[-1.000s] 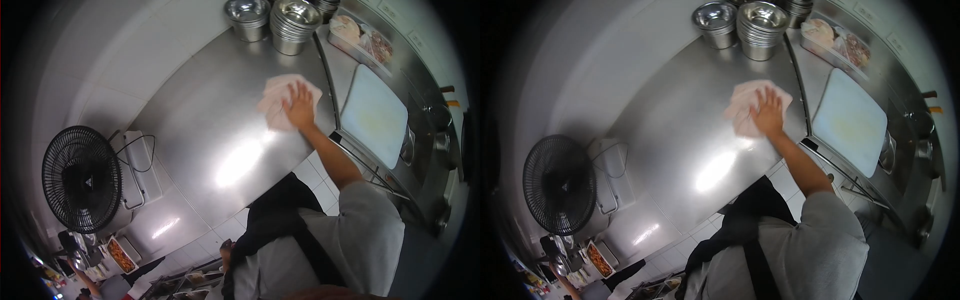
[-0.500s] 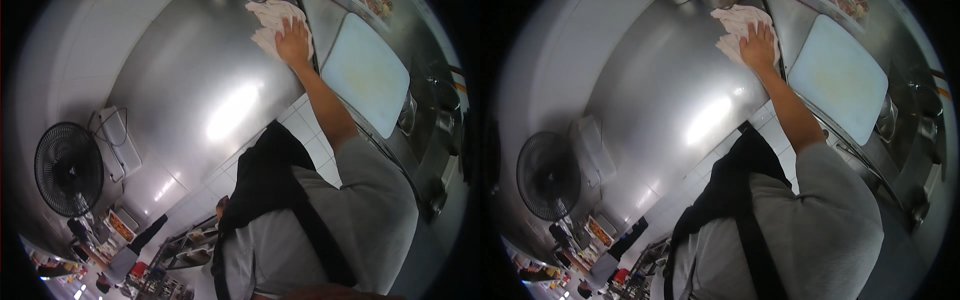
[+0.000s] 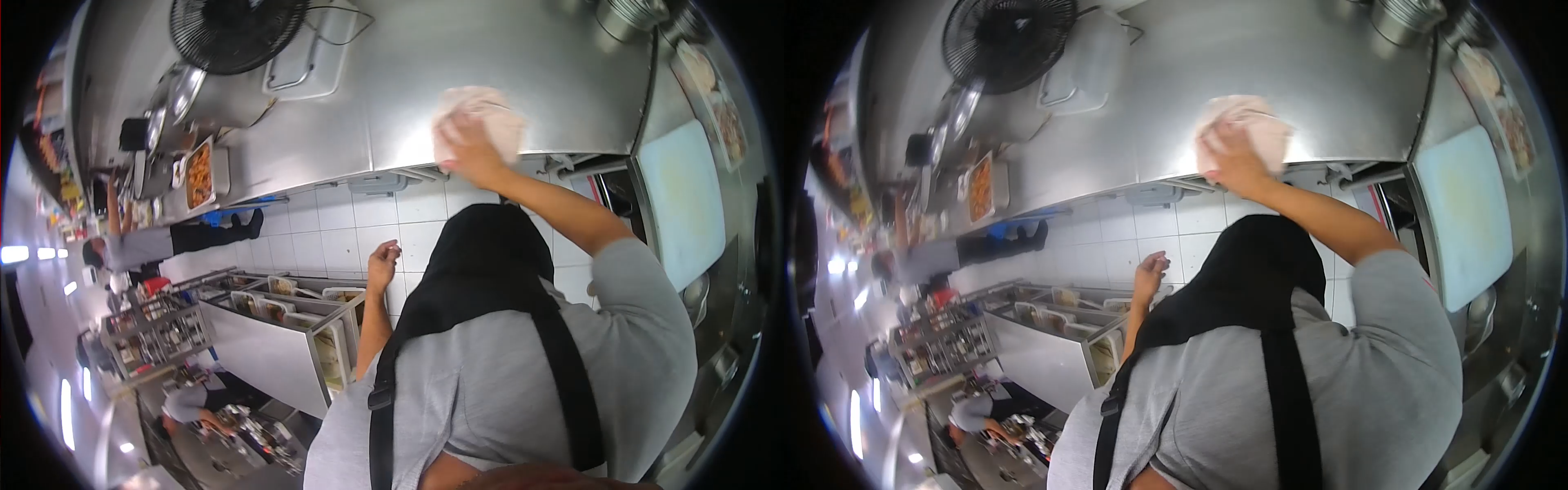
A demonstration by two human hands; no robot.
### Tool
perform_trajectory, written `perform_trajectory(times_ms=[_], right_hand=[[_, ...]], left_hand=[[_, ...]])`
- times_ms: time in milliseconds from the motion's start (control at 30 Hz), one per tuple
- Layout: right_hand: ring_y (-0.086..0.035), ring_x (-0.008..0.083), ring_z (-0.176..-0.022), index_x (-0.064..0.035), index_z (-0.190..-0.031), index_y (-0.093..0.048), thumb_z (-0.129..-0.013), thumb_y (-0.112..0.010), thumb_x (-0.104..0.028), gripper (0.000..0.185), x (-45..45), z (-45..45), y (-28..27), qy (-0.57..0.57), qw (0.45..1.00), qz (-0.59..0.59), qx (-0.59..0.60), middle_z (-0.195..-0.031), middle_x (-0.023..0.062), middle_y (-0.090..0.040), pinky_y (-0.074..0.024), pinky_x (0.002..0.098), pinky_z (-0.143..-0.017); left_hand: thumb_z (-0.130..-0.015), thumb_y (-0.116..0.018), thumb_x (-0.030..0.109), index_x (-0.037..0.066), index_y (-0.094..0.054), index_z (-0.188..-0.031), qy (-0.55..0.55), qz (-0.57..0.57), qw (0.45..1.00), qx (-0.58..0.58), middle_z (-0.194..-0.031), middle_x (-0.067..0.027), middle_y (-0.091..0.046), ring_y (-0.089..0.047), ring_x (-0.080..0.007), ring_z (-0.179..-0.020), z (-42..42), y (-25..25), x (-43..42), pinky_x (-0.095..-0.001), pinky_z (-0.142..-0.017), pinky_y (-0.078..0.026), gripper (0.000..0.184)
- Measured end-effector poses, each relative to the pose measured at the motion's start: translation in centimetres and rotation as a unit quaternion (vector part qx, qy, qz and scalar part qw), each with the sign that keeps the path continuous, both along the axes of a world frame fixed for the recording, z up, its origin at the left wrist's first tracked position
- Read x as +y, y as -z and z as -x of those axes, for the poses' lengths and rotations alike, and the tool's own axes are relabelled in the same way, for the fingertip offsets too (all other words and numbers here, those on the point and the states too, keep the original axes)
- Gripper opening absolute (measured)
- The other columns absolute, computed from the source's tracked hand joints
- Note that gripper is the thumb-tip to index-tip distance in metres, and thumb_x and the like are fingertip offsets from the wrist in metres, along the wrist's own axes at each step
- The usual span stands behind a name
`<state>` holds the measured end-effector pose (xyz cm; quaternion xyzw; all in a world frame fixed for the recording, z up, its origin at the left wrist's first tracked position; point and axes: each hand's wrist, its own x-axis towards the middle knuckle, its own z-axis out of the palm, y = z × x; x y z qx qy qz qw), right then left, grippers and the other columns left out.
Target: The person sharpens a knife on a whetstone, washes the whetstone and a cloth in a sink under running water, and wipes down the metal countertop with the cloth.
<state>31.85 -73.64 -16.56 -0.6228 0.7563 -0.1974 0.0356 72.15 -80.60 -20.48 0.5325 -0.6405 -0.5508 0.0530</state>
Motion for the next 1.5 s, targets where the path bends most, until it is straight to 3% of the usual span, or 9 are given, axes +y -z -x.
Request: perform_trajectory(times_ms=[200, 533, 633, 867, 1033, 1133, 1267, 1333, 1500], right_hand=[[-0.01, 0.0409, -0.158, -0.0284, -0.158, -0.039, -0.097, -0.05, -0.022, 0.062, -18.9, -15.6, 5.4, -0.121, 0.99, 0.078, -0.008, -0.171, 0.0137, -0.021, -0.0079, 0.0658, -0.124], [-0.02, 0.0309, -0.158, -0.0215, -0.159, -0.037, -0.095, -0.049, -0.004, 0.068, 8.1, 2.4, -0.3, 0.06, 0.995, -0.033, 0.078, -0.172, 0.0102, -0.021, -0.0192, 0.0507, -0.128], [-0.044, 0.0341, -0.145, -0.0123, -0.142, -0.059, -0.085, -0.053, 0.005, 0.059, 20.0, 7.6, 2.6, 0.241, 0.968, 0.073, 0.001, -0.15, 0.0176, -0.054, -0.0333, 0.0427, -0.122], [-0.066, 0.0229, -0.108, -0.0027, -0.128, -0.064, -0.103, -0.036, -0.008, 0.037, 43.0, 11.5, -8.4, 0.578, 0.553, 0.46, -0.384, -0.117, 0.0128, -0.07, -0.0545, 0.0352, -0.095], [-0.068, 0.0214, -0.109, -0.008, -0.128, -0.067, -0.102, -0.056, -0.028, 0.035, 48.1, 13.1, -11.3, 0.569, 0.71, 0.317, -0.268, -0.121, 0.0102, -0.071, -0.0537, 0.0341, -0.093], [-0.041, 0.0327, -0.147, -0.027, -0.142, -0.062, -0.096, -0.057, -0.026, 0.046, 45.9, 13.1, -4.8, 0.511, 0.849, -0.118, 0.057, -0.157, 0.01, -0.047, -0.0306, 0.057, -0.119], [-0.042, 0.032, -0.146, -0.0264, -0.14, -0.064, -0.097, -0.055, -0.015, 0.045, 51.1, 21.0, -2.5, 0.433, 0.9, 0.009, 0.045, -0.157, 0.0115, -0.048, -0.0303, 0.0588, -0.118], [-0.053, 0.0315, -0.137, -0.0173, -0.131, -0.069, -0.098, -0.054, -0.013, 0.036, 56.0, 26.4, -3.7, 0.438, 0.887, 0.146, 0.024, -0.144, 0.0141, -0.06, -0.0392, 0.0501, -0.113], [-0.066, 0.0371, -0.111, -0.0073, -0.121, -0.073, -0.1, -0.053, -0.018, 0.031, 66.8, 39.8, -5.9, 0.692, 0.661, 0.239, -0.162, -0.116, 0.0201, -0.073, -0.0504, 0.0436, -0.097]], left_hand=[[-0.101, -0.066, 0.023, 0.001, -0.068, -0.128, -0.002, -0.026, 1.0, 0.0, -0.103, -0.0099, -0.076, -0.07, -0.0147, -0.094, -4.1, 0.0, 4.9, -0.0297, -0.08, -0.055, 0.035], [-0.102, -0.063, 0.03, 0.005, -0.065, -0.123, 0.008, -0.172, 0.98, -0.103, -0.097, -0.0098, -0.074, -0.07, -0.0187, -0.082, -16.3, 11.6, 11.2, -0.034, -0.067, -0.055, 0.033], [-0.102, -0.062, 0.029, 0.006, -0.065, -0.122, 0.084, -0.172, 0.973, -0.128, -0.096, -0.0094, -0.074, -0.069, -0.0184, -0.081, -14.3, 14.4, 9.2, -0.0341, -0.067, -0.055, 0.031], [-0.102, -0.06, 0.027, 0.008, -0.065, -0.12, 0.182, -0.105, 0.973, -0.092, -0.093, -0.0085, -0.073, -0.069, -0.0178, -0.077, -4.0, 17.3, 4.1, -0.0345, -0.065, -0.055, 0.027], [-0.103, -0.059, 0.025, 0.009, -0.064, -0.118, 0.091, -0.088, 0.992, 0.015, -0.09, -0.0079, -0.073, -0.068, -0.0173, -0.074, 5.5, 14.8, 1.3, -0.0348, -0.064, -0.055, 0.023], [-0.102, -0.061, 0.028, 0.01, -0.064, -0.116, 0.082, -0.108, 0.991, -0.014, -0.09, -0.0083, -0.073, -0.068, -0.0178, -0.074, 9.5, 13.6, 2.1, -0.0355, -0.063, -0.055, 0.023], [-0.101, -0.063, 0.034, 0.013, -0.065, -0.114, 0.049, -0.232, 0.969, -0.067, -0.089, -0.008, -0.074, -0.07, -0.0226, -0.078, 11.8, 15.9, 5.9, -0.0392, -0.065, -0.055, 0.026], [-0.1, -0.065, 0.036, 0.013, -0.065, -0.12, 0.603, 0.316, 0.732, 0.002, -0.094, -0.0082, -0.074, -0.07, -0.0221, -0.081, 14.2, 15.9, 8.4, -0.038, -0.067, -0.055, 0.03], [-0.101, -0.065, 0.035, 0.013, -0.065, -0.121, 0.352, -0.017, 0.926, -0.139, -0.095, -0.0082, -0.074, -0.07, -0.022, -0.081, 16.4, 12.9, 13.8, -0.0378, -0.067, -0.054, 0.03]])
